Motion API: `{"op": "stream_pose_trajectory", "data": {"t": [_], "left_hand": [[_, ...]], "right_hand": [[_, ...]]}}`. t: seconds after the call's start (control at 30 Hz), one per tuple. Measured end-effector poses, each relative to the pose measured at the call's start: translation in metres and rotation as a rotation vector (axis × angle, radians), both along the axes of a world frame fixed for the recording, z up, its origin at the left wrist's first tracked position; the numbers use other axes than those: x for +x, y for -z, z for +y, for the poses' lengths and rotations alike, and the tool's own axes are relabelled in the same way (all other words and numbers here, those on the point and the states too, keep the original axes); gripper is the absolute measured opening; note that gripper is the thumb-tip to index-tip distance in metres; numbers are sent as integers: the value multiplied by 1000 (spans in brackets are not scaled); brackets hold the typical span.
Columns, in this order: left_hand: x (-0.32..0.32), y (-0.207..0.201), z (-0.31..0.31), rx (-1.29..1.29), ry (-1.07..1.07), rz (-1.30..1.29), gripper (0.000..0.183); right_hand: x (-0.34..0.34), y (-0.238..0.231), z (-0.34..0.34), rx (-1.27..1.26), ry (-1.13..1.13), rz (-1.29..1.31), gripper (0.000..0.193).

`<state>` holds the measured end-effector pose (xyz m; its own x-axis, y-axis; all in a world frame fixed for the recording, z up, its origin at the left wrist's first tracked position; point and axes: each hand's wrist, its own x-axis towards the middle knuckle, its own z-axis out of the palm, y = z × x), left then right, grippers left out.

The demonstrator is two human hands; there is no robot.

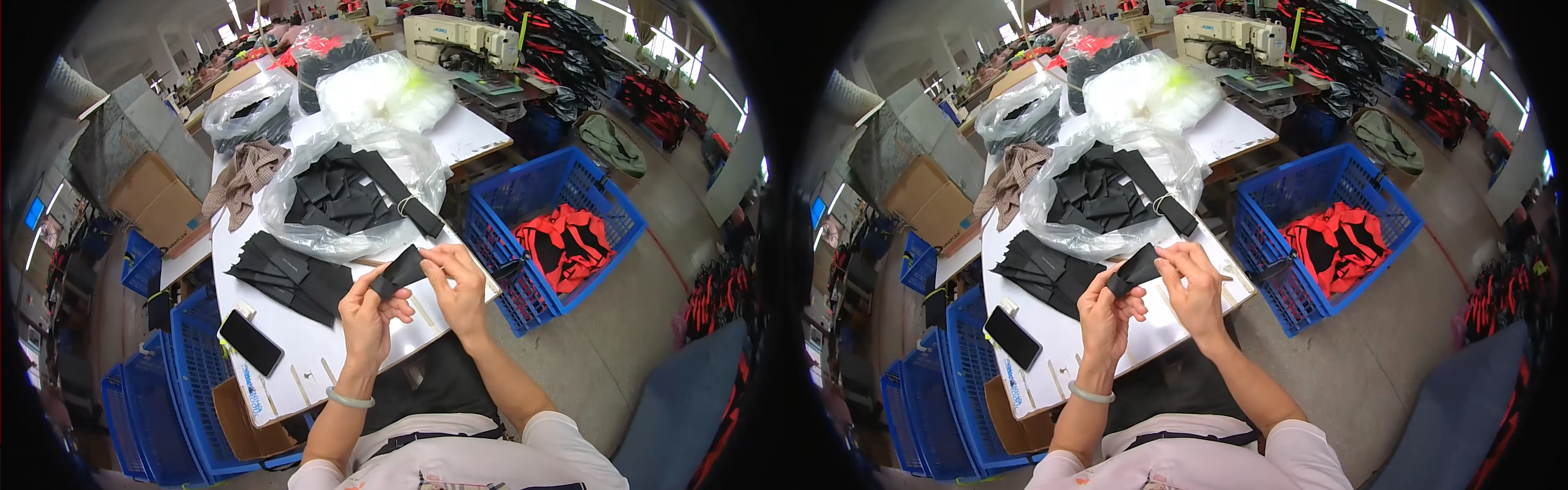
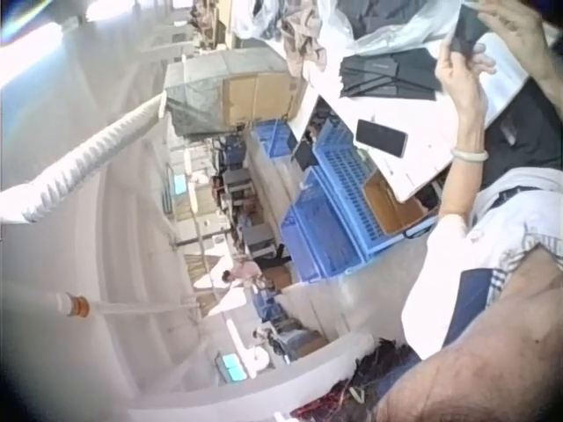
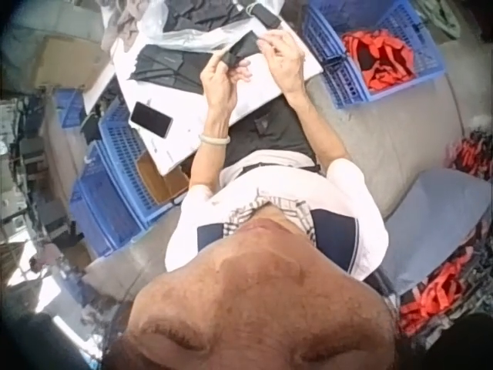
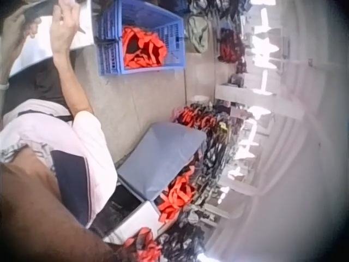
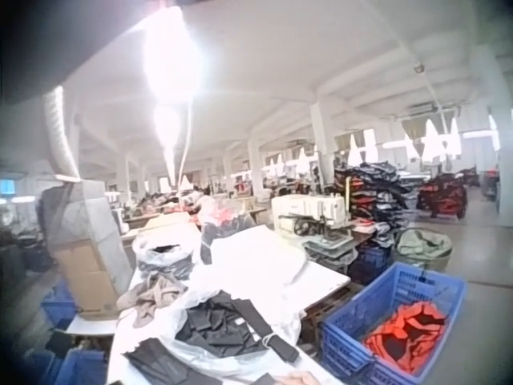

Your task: Manually fold and prepare black fabric strips using a wooden rod as an aid in a manufacturing facility.

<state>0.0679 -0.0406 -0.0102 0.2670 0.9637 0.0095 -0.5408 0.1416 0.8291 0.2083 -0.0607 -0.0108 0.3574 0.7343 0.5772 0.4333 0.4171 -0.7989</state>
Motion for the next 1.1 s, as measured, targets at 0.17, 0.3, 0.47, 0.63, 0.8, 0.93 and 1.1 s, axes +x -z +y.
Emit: {"op": "stream_pose_trajectory", "data": {"t": [0.17,0.3,0.47,0.63,0.8,0.93,1.1], "left_hand": [[11,2,-10,102,-64,30,30],[16,7,-12,301,-165,266,30],[23,11,-18,396,-279,433,36],[11,15,-1,564,-247,467,31],[-2,4,14,691,-50,488,28],[-8,-19,16,539,83,412,28],[-4,-11,23,22,243,-285,32]], "right_hand": [[-17,3,2,57,104,93,15],[-17,12,2,13,67,296,17],[-16,15,2,28,81,240,8],[12,32,5,-71,-677,1218,9],[15,12,-15,-205,-643,653,17],[30,18,-26,-339,-873,768,19],[1,8,-37,-346,-899,899,26]]}}
